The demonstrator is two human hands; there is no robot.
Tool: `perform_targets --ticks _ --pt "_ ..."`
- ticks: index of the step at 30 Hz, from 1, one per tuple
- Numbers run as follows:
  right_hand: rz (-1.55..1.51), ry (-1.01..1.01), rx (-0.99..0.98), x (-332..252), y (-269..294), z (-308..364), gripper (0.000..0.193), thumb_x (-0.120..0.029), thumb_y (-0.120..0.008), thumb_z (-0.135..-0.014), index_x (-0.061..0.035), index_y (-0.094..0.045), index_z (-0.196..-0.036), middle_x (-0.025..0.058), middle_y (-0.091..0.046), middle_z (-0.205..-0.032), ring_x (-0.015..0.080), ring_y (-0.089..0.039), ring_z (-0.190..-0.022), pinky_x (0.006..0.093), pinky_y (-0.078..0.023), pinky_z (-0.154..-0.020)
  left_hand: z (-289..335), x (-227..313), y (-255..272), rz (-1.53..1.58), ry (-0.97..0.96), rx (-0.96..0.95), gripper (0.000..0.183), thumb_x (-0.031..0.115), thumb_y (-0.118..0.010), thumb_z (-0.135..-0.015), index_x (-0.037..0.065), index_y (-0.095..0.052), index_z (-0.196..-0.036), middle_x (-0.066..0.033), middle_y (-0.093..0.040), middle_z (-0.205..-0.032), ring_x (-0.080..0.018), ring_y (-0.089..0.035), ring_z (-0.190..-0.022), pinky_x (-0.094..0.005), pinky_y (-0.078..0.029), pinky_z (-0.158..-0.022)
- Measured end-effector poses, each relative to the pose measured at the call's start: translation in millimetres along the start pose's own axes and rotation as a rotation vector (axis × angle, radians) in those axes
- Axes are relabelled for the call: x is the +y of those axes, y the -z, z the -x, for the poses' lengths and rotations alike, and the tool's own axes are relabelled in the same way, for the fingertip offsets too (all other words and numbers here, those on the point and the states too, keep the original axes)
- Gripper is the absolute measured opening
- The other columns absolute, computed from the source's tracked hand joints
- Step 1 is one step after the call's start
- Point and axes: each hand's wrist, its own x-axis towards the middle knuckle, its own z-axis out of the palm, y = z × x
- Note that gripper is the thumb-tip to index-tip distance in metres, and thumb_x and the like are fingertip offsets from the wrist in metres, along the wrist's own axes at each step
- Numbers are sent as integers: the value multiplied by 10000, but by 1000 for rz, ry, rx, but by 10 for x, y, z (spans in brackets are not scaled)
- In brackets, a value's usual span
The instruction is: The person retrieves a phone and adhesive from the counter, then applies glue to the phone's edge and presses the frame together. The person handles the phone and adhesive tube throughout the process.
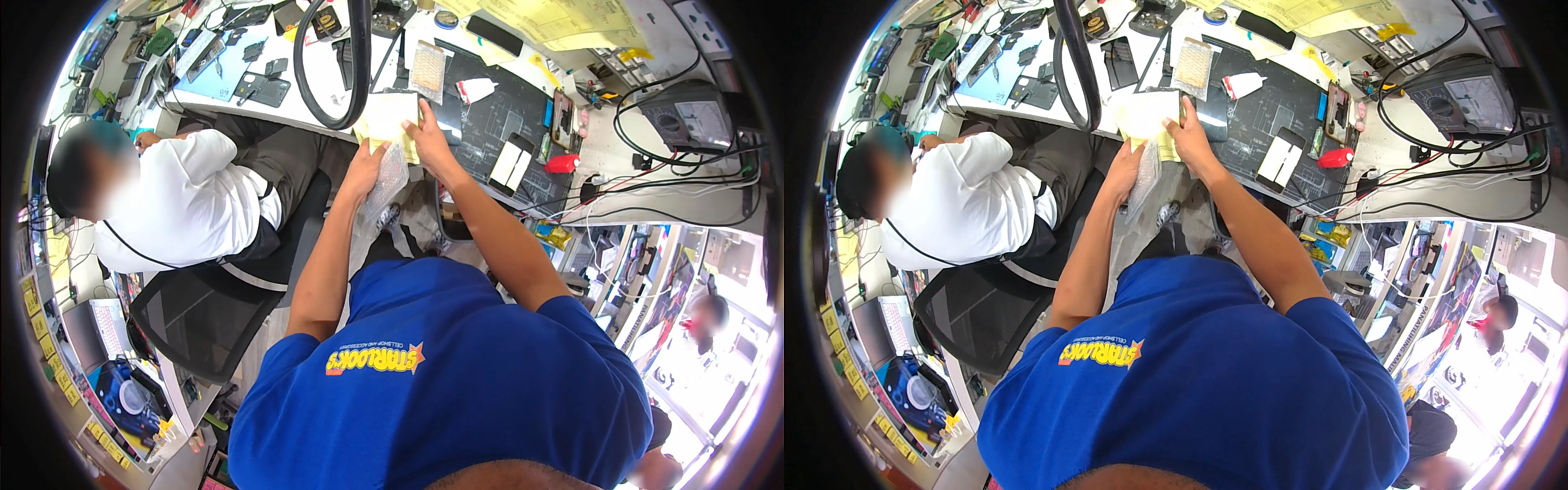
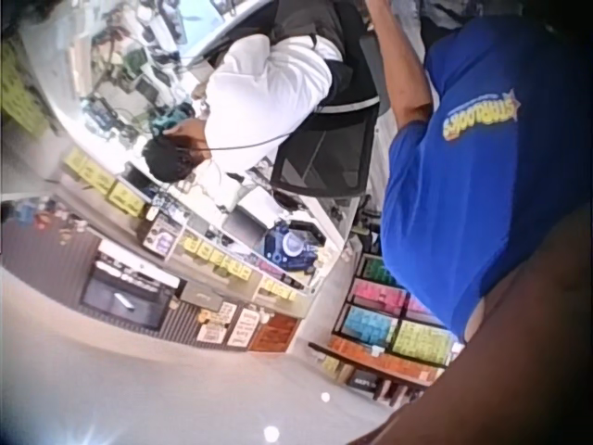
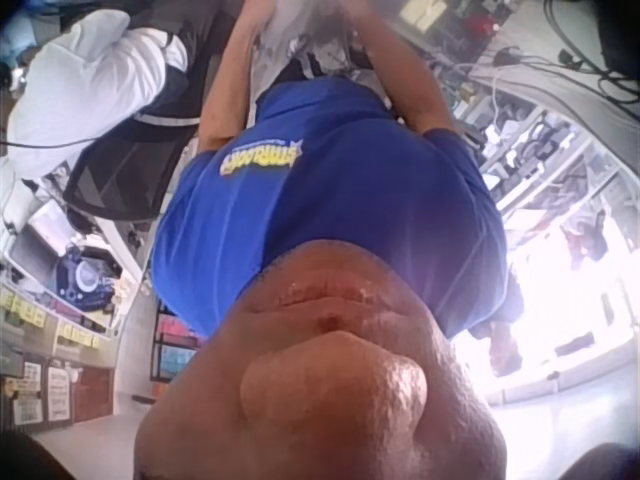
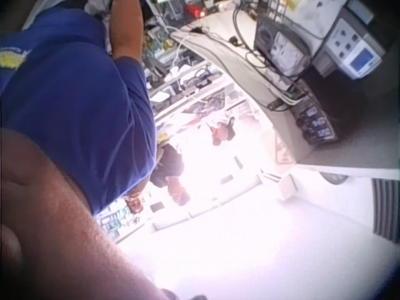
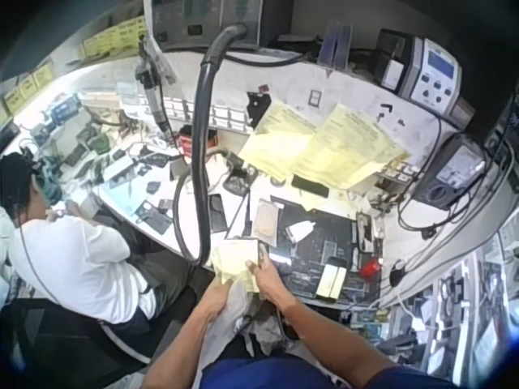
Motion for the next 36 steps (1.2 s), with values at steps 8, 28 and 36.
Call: perform_targets --ticks 8,28,36 --pt "64 -7 175 43 -86 -31 791 -75 -660 -981 -32 -185 -1612 161 -639 -1346 203 -638 -1147 335 -511 -979 -213 -254 46 197 55 20 403 268 -547 -1090 15 -512 -1401 -69 -685 -1147 -128 -663 -925 -300 -560 -772" --pt "1293 528 50 -583 501 -1024 745 -73 -696 -873 -106 -395 -1554 119 -676 -1300 361 -626 -1164 460 -496 -1032 -189 -315 187 210 58 52 432 200 -541 -1078 -4 -496 -1456 -94 -646 -1304 -157 -609 -1132 -304 -480 -968" --pt "725 314 48 -797 288 -517 869 -206 -750 -919 -42 -250 -1610 221 -619 -1384 314 -597 -1256 386 -473 -1066 58 -343 163 215 -16 48 411 298 -620 -1047 60 -544 -1373 -21 -657 -910 -91 -608 -645 -243 -478 -558"
